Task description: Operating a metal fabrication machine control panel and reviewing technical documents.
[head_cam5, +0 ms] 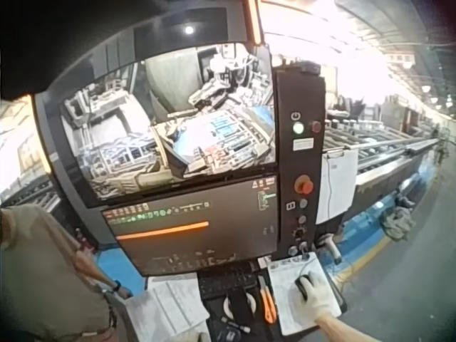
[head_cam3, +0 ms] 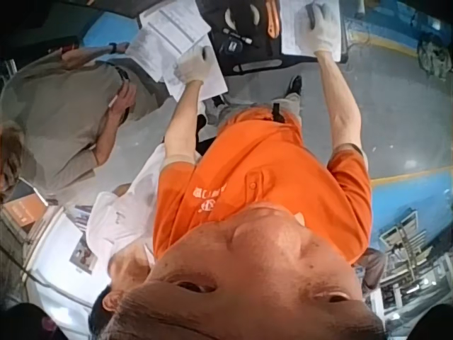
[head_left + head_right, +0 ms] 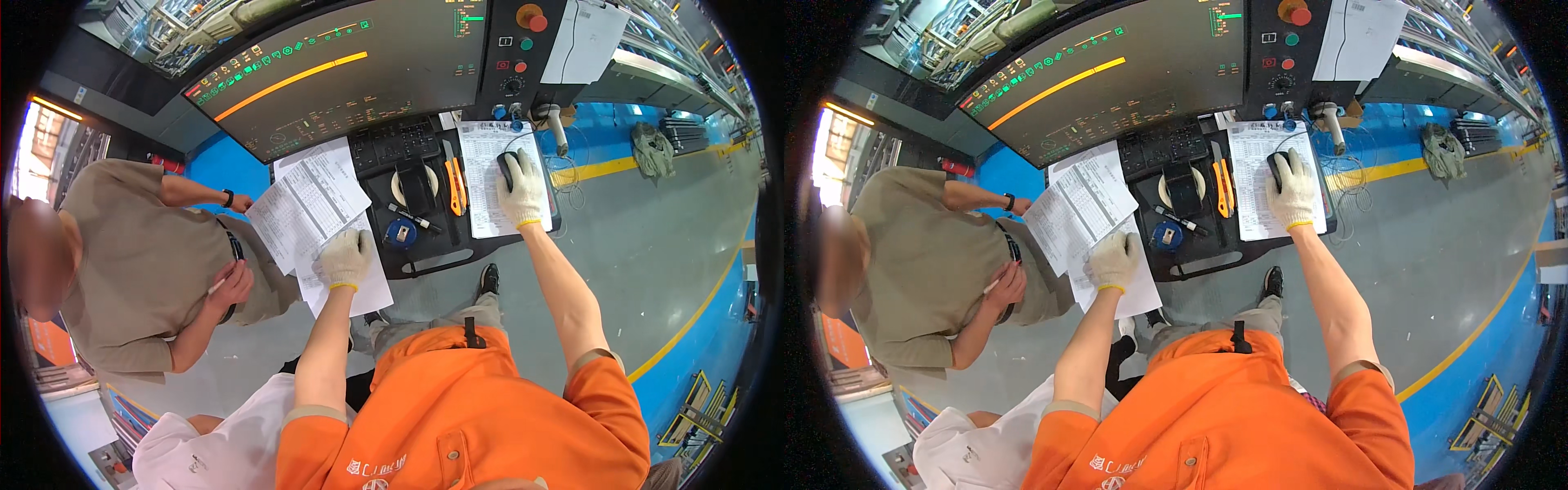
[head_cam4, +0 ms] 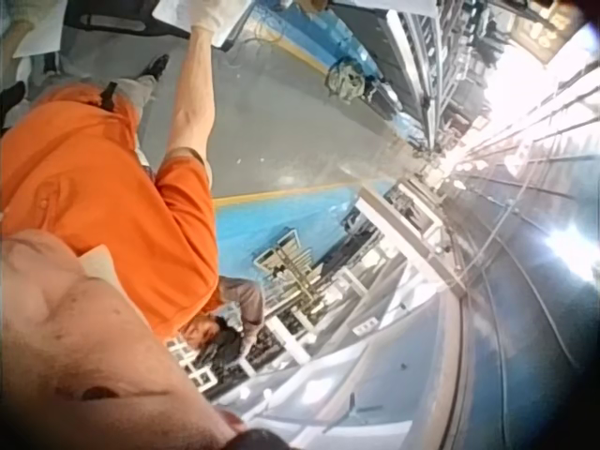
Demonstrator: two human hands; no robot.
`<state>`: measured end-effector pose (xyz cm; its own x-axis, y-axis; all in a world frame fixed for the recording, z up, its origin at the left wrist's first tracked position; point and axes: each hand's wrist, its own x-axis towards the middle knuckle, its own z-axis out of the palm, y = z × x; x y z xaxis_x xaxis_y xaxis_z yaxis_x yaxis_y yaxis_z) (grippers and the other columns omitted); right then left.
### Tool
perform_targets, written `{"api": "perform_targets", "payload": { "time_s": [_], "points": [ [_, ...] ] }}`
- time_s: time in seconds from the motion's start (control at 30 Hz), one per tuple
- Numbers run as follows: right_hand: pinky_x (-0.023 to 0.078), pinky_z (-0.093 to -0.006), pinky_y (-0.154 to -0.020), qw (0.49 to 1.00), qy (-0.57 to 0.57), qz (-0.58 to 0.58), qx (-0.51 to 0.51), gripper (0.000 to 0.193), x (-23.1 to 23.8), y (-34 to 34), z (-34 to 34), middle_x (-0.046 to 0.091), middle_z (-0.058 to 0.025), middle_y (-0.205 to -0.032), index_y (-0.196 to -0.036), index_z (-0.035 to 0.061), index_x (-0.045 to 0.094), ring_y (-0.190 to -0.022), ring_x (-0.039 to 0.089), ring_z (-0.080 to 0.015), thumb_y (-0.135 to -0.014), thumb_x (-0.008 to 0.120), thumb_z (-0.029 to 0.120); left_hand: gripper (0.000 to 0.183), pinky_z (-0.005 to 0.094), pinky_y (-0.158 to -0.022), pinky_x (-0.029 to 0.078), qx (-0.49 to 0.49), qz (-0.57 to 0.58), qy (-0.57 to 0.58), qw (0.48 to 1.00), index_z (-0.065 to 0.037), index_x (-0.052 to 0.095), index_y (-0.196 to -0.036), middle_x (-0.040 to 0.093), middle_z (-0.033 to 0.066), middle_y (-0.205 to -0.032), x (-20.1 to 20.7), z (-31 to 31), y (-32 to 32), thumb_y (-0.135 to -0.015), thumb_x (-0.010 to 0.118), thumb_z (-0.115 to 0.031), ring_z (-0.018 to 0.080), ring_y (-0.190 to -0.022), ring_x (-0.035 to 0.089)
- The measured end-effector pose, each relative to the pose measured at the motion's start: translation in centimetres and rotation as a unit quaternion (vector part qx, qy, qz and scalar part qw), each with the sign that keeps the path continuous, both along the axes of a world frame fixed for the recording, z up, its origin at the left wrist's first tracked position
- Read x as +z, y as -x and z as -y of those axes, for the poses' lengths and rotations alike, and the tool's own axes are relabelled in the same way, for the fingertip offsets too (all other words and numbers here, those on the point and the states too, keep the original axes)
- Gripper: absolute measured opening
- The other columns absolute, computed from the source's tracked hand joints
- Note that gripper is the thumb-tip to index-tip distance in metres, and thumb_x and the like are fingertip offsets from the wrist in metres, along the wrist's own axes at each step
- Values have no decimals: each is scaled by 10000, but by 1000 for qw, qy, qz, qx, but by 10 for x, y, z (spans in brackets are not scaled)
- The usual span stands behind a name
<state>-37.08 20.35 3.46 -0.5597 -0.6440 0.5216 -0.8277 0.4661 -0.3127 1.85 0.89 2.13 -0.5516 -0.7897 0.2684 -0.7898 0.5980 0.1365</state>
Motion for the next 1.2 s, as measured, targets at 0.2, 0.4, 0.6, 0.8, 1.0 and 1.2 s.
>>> {"api": "perform_targets", "payload": {
  "time_s": [0.2,0.4,0.6,0.8,1.0,1.2],
  "points": [
    [551,-494,-1202,1000,-24,20,-3,602,-6,5,-2,633,-271,-1645,-1519,78,702,-1421,660,-476,-925,796,105,355,525,-673,542,-9,-21,4,1000,-115,722,-875,777,110,-843,-1,1,1,-1072,633,-396,390,-744,715],
    [543,-488,-1225,999,-44,20,-17,592,-4,3,-1,624,-262,-1666,-1546,85,696,-1450,651,-469,-966,802,134,343,522,-650,534,13,1,0,1000,-122,730,-870,780,108,-828,12,-5,5,-1063,643,-391,390,-714,708],
    [569,-486,-1164,999,-36,-23,-21,583,-8,1,2,650,-256,-1626,-1536,91,701,-1361,692,-453,-971,806,187,310,504,-622,523,5,-4,19,1000,-130,730,-859,775,103,-807,6,0,1,-1045,666,-370,383,-686,698],
    [548,-486,-1220,998,-60,10,-28,556,-5,1,2,630,-233,-1672,-1561,101,695,-1449,656,-459,-1023,801,198,277,484,-609,517,-19,-49,35,998,-131,717,-846,765,100,-797,-4,4,-1,-1028,689,-338,372,-677,692],
    [553,-486,-1214,997,-59,26,-30,544,-3,-1,1,638,-235,-1662,-1560,107,699,-1441,662,-453,-1032,795,197,270,481,-614,519,-18,-46,33,998,-128,705,-838,752,102,-788,-6,3,0,-1027,694,-321,371,-677,687],
    [556,-477,-1205,998,-61,12,-26,550,-5,2,1,644,-243,-1653,-1544,108,710,-1439,663,-456,-1005,794,180,289,485,-627,525,-20,-45,36,998,-118,702,-840,747,104,-795,-3,1,1,-1039,682,-327,376,-686,686]
  ]
}}
